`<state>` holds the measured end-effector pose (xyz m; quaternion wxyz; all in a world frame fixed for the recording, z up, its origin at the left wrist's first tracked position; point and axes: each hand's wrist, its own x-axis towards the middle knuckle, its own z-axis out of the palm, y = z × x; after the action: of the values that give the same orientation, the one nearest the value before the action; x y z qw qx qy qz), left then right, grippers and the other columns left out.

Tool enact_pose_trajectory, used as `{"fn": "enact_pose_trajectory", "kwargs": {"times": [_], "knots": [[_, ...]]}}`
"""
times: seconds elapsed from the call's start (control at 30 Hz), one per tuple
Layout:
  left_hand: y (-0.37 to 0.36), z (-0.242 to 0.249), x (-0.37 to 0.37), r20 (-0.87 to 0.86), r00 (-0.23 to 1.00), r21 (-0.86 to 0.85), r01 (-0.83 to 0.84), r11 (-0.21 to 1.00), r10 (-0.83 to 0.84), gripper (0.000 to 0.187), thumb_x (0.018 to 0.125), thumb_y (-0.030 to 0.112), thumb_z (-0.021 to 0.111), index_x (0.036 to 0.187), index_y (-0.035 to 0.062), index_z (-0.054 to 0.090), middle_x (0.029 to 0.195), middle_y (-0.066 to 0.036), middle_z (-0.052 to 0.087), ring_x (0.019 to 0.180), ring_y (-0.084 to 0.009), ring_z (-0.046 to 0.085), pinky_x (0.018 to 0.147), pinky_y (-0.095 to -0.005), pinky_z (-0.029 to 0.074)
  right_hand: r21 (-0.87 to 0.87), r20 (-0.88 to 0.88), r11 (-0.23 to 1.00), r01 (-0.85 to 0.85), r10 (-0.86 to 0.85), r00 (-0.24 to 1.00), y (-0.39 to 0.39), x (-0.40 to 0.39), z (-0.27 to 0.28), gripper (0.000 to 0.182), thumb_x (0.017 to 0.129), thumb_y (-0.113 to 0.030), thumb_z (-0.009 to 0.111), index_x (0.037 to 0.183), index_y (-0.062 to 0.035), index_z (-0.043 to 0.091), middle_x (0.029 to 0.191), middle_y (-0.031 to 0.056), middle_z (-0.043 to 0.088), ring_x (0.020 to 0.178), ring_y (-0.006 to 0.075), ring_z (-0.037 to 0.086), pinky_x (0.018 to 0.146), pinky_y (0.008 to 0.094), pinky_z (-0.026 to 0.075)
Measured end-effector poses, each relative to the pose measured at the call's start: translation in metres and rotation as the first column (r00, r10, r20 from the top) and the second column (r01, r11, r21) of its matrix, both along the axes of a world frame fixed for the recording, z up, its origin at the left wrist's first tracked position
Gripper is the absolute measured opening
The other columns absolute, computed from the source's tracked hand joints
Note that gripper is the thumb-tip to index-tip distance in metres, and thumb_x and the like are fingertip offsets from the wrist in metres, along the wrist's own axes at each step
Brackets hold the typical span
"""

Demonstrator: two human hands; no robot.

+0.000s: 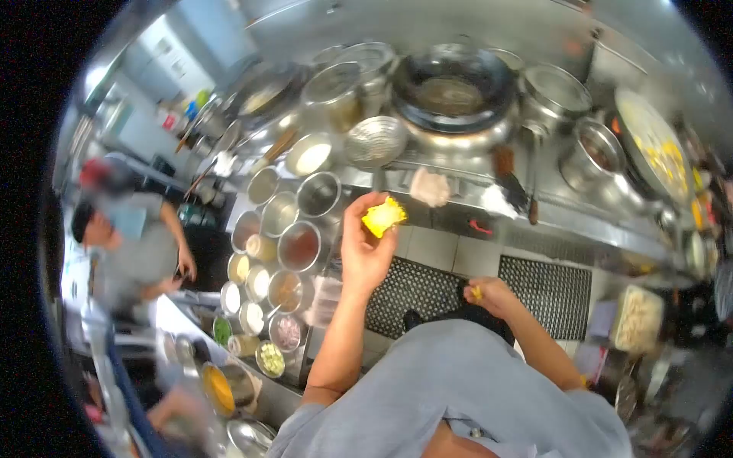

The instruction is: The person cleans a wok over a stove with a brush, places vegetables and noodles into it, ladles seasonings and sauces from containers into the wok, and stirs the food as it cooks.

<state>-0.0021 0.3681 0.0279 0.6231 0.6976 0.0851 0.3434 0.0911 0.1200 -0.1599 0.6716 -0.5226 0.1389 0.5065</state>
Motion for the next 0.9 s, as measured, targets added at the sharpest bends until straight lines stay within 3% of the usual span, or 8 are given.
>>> {"fn": "enact_pose_trajectory", "kwargs": {"times": [0.33, 0.47, 0.57, 0.63, 0.7, 0.77, 0.83, 0.9], "knots": [[0.024, -0.018, -0.029, -0.126, 0.972, 0.155, -0.179, 0.972, 0.199, 0.046, 0.079, -0.005, 0.059, 0.122, 0.0020, 0.046, 0.114, -0.013, 0.060, 0.103, -0.0196, 0.060, 0.086, -0.0294, 0.049, 0.219, 0.482, 0.888, -0.405, 0.263, 0.836, 0.076, -0.007, 0.238, 0.025, 0.089, 0.004, 0.052, 0.114, 0.0075, 0.057, 0.108, 0.0197, 0.063, 0.098, 0.0269, 0.064, 0.087, 0.0343, 0.054], [0.010, -0.053, -0.048, -0.222, 0.961, 0.087, -0.151, 0.985, 0.167, 0.043, 0.081, -0.003, 0.062, 0.117, -0.0005, 0.040, 0.105, -0.014, 0.060, 0.095, -0.0178, 0.060, 0.083, -0.0296, 0.049, 0.175, 0.813, 0.476, -0.862, 0.424, 0.399, 0.061, -0.041, 0.395, 0.025, 0.087, 0.001, 0.058, 0.111, 0.0015, 0.063, 0.105, 0.0120, 0.067, 0.096, 0.0185, 0.065, 0.084, 0.0292, 0.053], [0.002, -0.047, -0.067, -0.448, 0.880, 0.056, -0.149, 0.987, 0.158, 0.042, 0.081, 0.001, 0.066, 0.114, -0.0015, 0.040, 0.108, -0.015, 0.060, 0.096, -0.0180, 0.061, 0.082, -0.0291, 0.049, 0.080, 0.967, 0.024, -0.997, 0.241, 0.083, 0.082, -0.050, 0.432, 0.027, 0.093, -0.008, 0.051, 0.106, 0.0131, 0.062, 0.104, 0.0237, 0.065, 0.091, 0.0293, 0.066, 0.076, 0.0328, 0.053], [0.004, -0.060, -0.070, -0.236, 0.967, -0.079, -0.118, 0.990, 0.096, 0.040, 0.082, 0.001, 0.066, 0.113, -0.0022, 0.041, 0.107, -0.015, 0.061, 0.097, -0.0186, 0.062, 0.084, -0.0292, 0.049, 0.198, 0.965, 0.239, -0.951, -0.218, 0.146, 0.094, -0.053, 0.430, 0.011, 0.080, -0.003, 0.070, 0.083, 0.0070, 0.068, 0.081, 0.0143, 0.065, 0.066, 0.0218, 0.063, 0.053, 0.0273, 0.051], [0.003, -0.053, -0.077, -0.234, 0.966, -0.135, -0.144, 0.980, 0.110, 0.039, 0.082, -0.001, 0.066, 0.114, -0.0028, 0.042, 0.107, -0.015, 0.061, 0.098, -0.0185, 0.062, 0.086, -0.0296, 0.049, -0.018, 1.000, 0.076, -0.997, 0.007, -0.017, 0.099, -0.034, 0.443, 0.028, 0.092, -0.011, 0.054, 0.101, 0.0136, 0.065, 0.101, 0.0236, 0.064, 0.082, 0.0306, 0.065, 0.068, 0.0316, 0.051], [0.008, -0.035, -0.085, -0.298, 0.937, -0.110, -0.223, 0.969, 0.182, 0.040, 0.082, -0.002, 0.066, 0.115, -0.0031, 0.043, 0.107, -0.014, 0.061, 0.098, -0.0184, 0.062, 0.086, -0.0295, 0.049, 0.009, 0.998, 0.055, -0.998, 0.056, 0.013, 0.110, -0.030, 0.432, 0.020, 0.086, -0.005, 0.062, 0.104, 0.0010, 0.067, 0.091, 0.0137, 0.068, 0.082, 0.0189, 0.065, 0.071, 0.0282, 0.051], [0.019, -0.033, -0.088, -0.178, 0.952, -0.065, -0.263, 0.962, 0.249, 0.040, 0.081, -0.003, 0.067, 0.116, -0.0031, 0.046, 0.106, -0.014, 0.061, 0.097, -0.0184, 0.063, 0.086, -0.0298, 0.050, 0.231, 0.969, 0.200, -0.952, 0.042, 0.244, 0.122, -0.029, 0.409, 0.018, 0.087, -0.009, 0.062, 0.101, 0.0001, 0.067, 0.086, 0.0150, 0.067, 0.078, 0.0166, 0.065, 0.068, 0.0287, 0.050], [0.035, -0.024, -0.095, -0.146, 0.907, 0.105, -0.383, 0.918, 0.395, 0.042, 0.078, 0.000, 0.070, 0.116, -0.0014, 0.051, 0.106, -0.015, 0.061, 0.097, -0.0211, 0.063, 0.083, -0.0310, 0.051, -0.206, 0.974, 0.639, -0.741, 0.207, -0.092, 0.160, -0.020, 0.354, 0.018, 0.087, -0.011, 0.064, 0.102, -0.0005, 0.067, 0.087, 0.0136, 0.066, 0.076, 0.0161, 0.064, 0.069, 0.0279, 0.050]]}}
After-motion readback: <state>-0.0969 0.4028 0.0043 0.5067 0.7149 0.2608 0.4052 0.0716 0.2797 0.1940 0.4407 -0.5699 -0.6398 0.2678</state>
